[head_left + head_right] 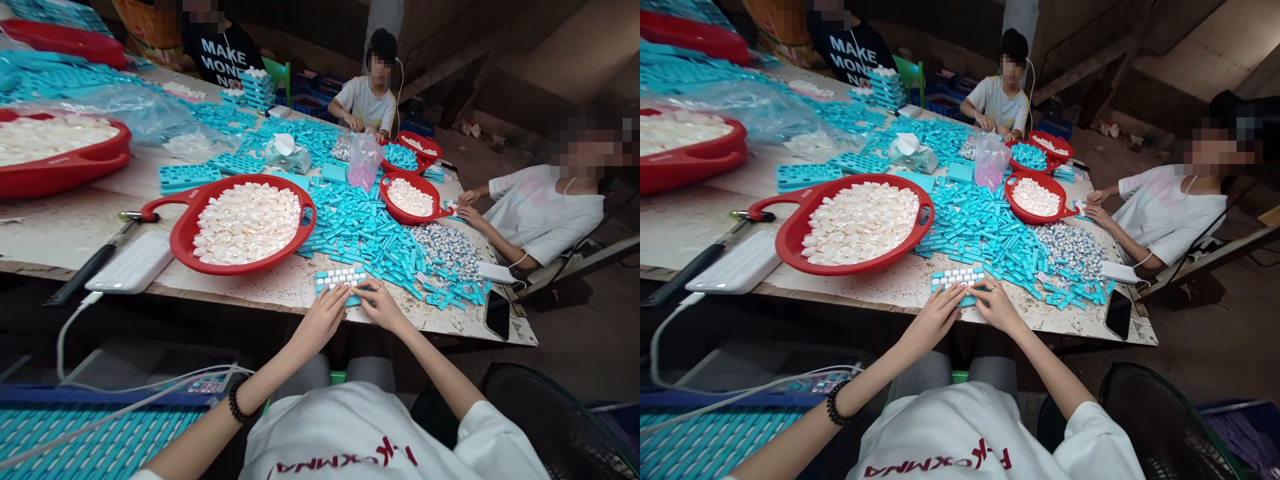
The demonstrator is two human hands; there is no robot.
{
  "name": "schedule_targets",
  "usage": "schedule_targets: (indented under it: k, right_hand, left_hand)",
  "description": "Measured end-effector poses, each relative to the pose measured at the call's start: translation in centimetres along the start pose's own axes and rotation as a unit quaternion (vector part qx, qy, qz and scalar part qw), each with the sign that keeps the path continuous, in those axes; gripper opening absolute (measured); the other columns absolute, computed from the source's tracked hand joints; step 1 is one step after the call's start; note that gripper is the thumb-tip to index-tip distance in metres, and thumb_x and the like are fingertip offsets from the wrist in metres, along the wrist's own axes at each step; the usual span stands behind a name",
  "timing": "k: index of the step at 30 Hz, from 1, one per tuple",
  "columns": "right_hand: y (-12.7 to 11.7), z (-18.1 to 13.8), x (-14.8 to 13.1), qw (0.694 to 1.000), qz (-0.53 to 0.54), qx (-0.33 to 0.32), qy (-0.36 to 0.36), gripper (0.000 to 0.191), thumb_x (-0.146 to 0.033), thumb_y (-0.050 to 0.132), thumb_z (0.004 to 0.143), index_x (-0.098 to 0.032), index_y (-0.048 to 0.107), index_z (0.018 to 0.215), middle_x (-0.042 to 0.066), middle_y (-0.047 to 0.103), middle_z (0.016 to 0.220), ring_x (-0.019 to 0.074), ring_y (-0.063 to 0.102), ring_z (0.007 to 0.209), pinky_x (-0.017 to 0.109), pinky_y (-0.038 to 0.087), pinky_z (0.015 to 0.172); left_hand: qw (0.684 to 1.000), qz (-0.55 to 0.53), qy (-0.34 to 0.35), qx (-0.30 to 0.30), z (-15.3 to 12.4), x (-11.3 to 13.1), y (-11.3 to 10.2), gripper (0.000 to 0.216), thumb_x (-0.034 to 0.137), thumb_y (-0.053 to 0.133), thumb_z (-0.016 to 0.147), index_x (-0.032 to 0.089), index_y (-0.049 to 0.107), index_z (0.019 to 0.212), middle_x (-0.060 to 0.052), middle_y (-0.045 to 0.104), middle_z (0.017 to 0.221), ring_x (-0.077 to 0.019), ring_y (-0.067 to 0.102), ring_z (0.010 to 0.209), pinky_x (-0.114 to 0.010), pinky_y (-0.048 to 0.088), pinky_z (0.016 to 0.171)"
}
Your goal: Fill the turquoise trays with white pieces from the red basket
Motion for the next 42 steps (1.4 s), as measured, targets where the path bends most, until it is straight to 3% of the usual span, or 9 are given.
schedule_targets:
  k: [4,8,13,19,25,28,31,38,42]
  right_hand:
    - [0.4,-0.3,0.6,0.995,0.065,0.063,0.037,0.036,-0.017,0.051,0.096,-0.030,0.073,0.122,0.007,0.069,0.118,0.0227,0.062,0.115,0.042,0.050,0.102]
    - [1.2,-0.6,1.1,0.979,0.076,0.153,0.106,0.032,-0.025,0.058,0.095,-0.027,0.072,0.123,0.009,0.068,0.119,0.0247,0.062,0.115,0.043,0.049,0.103]
    - [2.3,-0.5,1.7,0.959,0.087,0.189,0.193,0.043,-0.035,0.070,0.087,-0.024,0.068,0.128,0.011,0.067,0.122,0.0293,0.062,0.115,0.046,0.051,0.102]
    - [3.3,-0.6,1.0,0.947,0.123,0.223,0.198,0.055,-0.036,0.074,0.083,-0.023,0.061,0.135,0.014,0.060,0.127,0.0272,0.065,0.108,0.040,0.058,0.092]
    - [3.4,-0.5,1.4,0.934,0.224,0.199,0.195,0.091,-0.040,0.083,0.076,-0.026,0.036,0.153,0.016,0.058,0.138,0.0279,0.063,0.121,0.042,0.056,0.099]
    - [3.6,-0.4,1.7,0.922,0.276,0.179,0.203,0.101,-0.042,0.088,0.070,-0.026,0.033,0.154,0.016,0.061,0.136,0.0285,0.064,0.121,0.044,0.054,0.102]
    - [3.6,-0.5,1.6,0.901,0.314,0.185,0.236,0.106,-0.043,0.091,0.064,-0.026,0.034,0.152,0.015,0.061,0.137,0.0294,0.062,0.124,0.044,0.052,0.104]
    - [3.3,-0.6,1.0,0.899,0.313,0.167,0.258,0.098,-0.042,0.089,0.068,-0.027,0.038,0.150,0.011,0.056,0.145,0.0292,0.055,0.133,0.044,0.046,0.112]
    - [3.3,-0.4,0.8,0.913,0.264,0.182,0.252,0.087,-0.040,0.086,0.071,-0.024,0.044,0.146,0.010,0.055,0.146,0.0294,0.053,0.135,0.044,0.042,0.115]
  left_hand:
    - [0.997,0.021,-0.069,0.033,-0.3,-0.5,-1.3,0.064,0.042,0.057,0.096,0.022,0.037,0.154,-0.018,0.046,0.155,-0.0331,0.040,0.146,-0.061,0.022,0.122]
    - [0.989,0.043,-0.136,0.049,0.3,-1.9,-1.3,0.067,0.050,0.055,0.095,0.020,0.038,0.153,-0.022,0.038,0.158,-0.0370,0.034,0.148,-0.063,0.021,0.120]
    - [0.971,0.030,-0.216,0.095,2.2,-3.3,-0.6,0.065,0.048,0.050,0.097,0.015,0.038,0.152,-0.023,0.055,0.143,-0.0401,0.041,0.142,-0.067,0.020,0.118]
    - [0.969,-0.103,-0.159,0.156,3.1,-2.7,-0.8,0.070,0.048,0.061,0.093,0.022,0.035,0.153,-0.016,0.055,0.126,-0.0312,0.057,0.121,-0.049,0.049,0.104]
    - [0.962,-0.113,-0.032,0.248,3.3,-2.6,-1.9,0.065,0.042,0.069,0.090,0.035,0.040,0.147,-0.010,0.050,0.134,-0.0301,0.054,0.129,-0.048,0.047,0.110]
    - [0.952,-0.139,-0.035,0.270,3.4,-3.1,-1.8,0.074,0.041,0.074,0.087,0.036,0.034,0.150,-0.012,0.046,0.144,-0.0321,0.049,0.136,-0.052,0.046,0.111]
    - [0.942,-0.196,-0.076,0.263,3.4,-3.5,-1.2,0.085,0.044,0.078,0.082,0.036,0.030,0.152,-0.014,0.040,0.152,-0.0339,0.048,0.139,-0.054,0.047,0.110]
    - [0.904,-0.350,-0.178,0.167,3.5,-3.8,-0.6,0.112,0.046,0.084,0.074,0.032,0.013,0.159,-0.012,0.061,0.136,-0.0300,0.063,0.124,-0.046,0.055,0.101]
    - [0.914,-0.316,-0.214,0.139,3.6,-3.7,-1.0,0.108,0.045,0.085,0.072,0.032,0.021,0.158,-0.013,0.047,0.155,-0.0331,0.053,0.136,-0.048,0.048,0.110]
Point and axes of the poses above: each hand's wrist, its own z-axis towards the middle knuckle, its own y-axis out of the palm, x = y × z, the point moved 1 cm from there along z, towards the middle knuckle
